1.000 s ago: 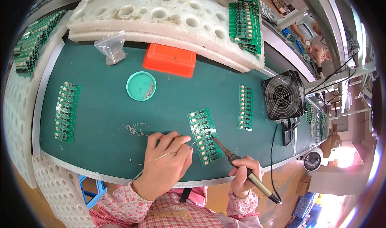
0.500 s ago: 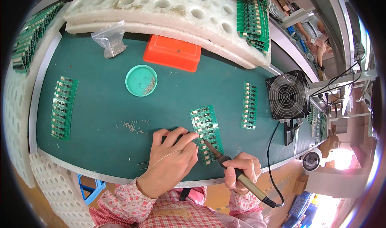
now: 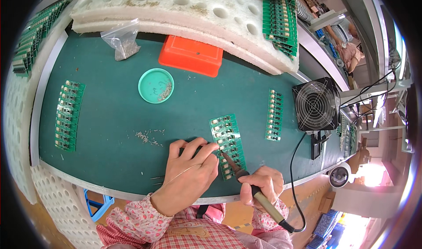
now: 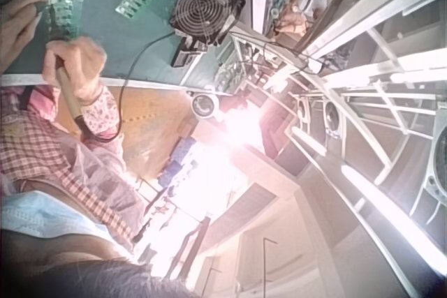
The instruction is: The person solders electronic components onto a printed circuit board using a soldering iron and tweezers.
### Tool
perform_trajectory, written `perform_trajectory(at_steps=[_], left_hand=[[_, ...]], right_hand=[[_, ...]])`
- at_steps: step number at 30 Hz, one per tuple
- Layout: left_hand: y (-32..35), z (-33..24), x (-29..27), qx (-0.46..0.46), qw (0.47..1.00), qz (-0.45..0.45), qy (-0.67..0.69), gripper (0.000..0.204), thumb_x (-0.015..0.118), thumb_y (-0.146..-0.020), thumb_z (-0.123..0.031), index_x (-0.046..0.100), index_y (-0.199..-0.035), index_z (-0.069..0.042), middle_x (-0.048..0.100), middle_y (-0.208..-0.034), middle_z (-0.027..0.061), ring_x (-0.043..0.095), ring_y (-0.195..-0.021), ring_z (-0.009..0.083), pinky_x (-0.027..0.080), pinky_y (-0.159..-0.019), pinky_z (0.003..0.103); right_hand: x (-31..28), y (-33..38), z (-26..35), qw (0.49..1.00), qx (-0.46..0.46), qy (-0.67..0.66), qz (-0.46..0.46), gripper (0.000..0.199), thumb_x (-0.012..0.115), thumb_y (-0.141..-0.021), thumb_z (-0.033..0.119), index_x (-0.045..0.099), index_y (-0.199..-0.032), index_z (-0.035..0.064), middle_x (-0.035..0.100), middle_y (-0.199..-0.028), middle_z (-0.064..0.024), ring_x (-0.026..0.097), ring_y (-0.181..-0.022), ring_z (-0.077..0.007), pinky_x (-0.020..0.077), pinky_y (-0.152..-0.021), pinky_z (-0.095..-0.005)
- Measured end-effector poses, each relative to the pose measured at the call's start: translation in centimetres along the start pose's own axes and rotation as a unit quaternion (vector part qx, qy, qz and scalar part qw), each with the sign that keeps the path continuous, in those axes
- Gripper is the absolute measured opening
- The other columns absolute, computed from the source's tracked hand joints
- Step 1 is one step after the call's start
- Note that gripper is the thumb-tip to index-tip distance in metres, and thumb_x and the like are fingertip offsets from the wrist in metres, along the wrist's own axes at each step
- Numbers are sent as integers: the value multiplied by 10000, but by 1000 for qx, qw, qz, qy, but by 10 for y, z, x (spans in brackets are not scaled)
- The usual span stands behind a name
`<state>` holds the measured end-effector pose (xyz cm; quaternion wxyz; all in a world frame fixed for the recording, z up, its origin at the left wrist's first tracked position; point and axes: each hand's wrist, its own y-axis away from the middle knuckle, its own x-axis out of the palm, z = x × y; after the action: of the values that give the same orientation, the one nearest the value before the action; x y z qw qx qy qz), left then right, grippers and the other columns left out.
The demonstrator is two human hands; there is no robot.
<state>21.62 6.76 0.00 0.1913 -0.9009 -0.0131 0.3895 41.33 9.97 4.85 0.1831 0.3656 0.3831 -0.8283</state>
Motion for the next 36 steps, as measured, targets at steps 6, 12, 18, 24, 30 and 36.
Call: perform_trajectory(at_steps=[6,12,18,24,30,36], left_hand=[[0,0,2,-4,1000,-3,-4,141,748,-800,-84,614,-843,-76,660,-1152,5,590,-1077,215,383,-929,435],[-1,1,3,2,1000,-2,-3,146,749,-795,-82,608,-836,-73,663,-1150,11,591,-1074,219,386,-920,437],[0,1,2,-1,1000,1,0,128,744,-801,-88,622,-828,-62,666,-1157,21,590,-1082,225,387,-922,440],[0,0,0,5,1000,5,-4,112,739,-800,-90,637,-828,-53,673,-1157,39,592,-1096,240,386,-941,439],[-1,-2,-1,2,1000,12,-1,115,741,-792,-85,637,-829,-50,680,-1151,47,595,-1103,246,385,-951,438],[3,-1,-5,5,1000,9,9,117,740,-792,-77,635,-836,-48,678,-1131,50,603,-1081,248,391,-937,439]], right_hand=[[5,-2,4,999,-37,27,20,168,725,-728,58,652,-880,59,483,-548,22,449,-409,-153,344,-404,-294],[6,-3,13,994,-63,65,53,189,722,-682,35,653,-857,57,452,-531,29,428,-401,-139,322,-398,-283],[1,11,1,999,-25,-4,-26,174,714,-702,24,653,-862,49,490,-540,15,441,-385,-157,341,-390,-296],[14,24,-4,985,133,46,-104,233,729,-779,-49,641,-986,7,656,-714,-90,627,-579,-247,512,-560,-349],[29,17,-8,986,142,84,-14,421,742,-814,-19,654,-1223,34,663,-1072,-181,676,-834,-334,558,-731,-387],[20,20,-7,994,86,67,-17,349,752,-832,48,668,-1170,22,668,-999,-166,647,-779,-320,529,-706,-406]])
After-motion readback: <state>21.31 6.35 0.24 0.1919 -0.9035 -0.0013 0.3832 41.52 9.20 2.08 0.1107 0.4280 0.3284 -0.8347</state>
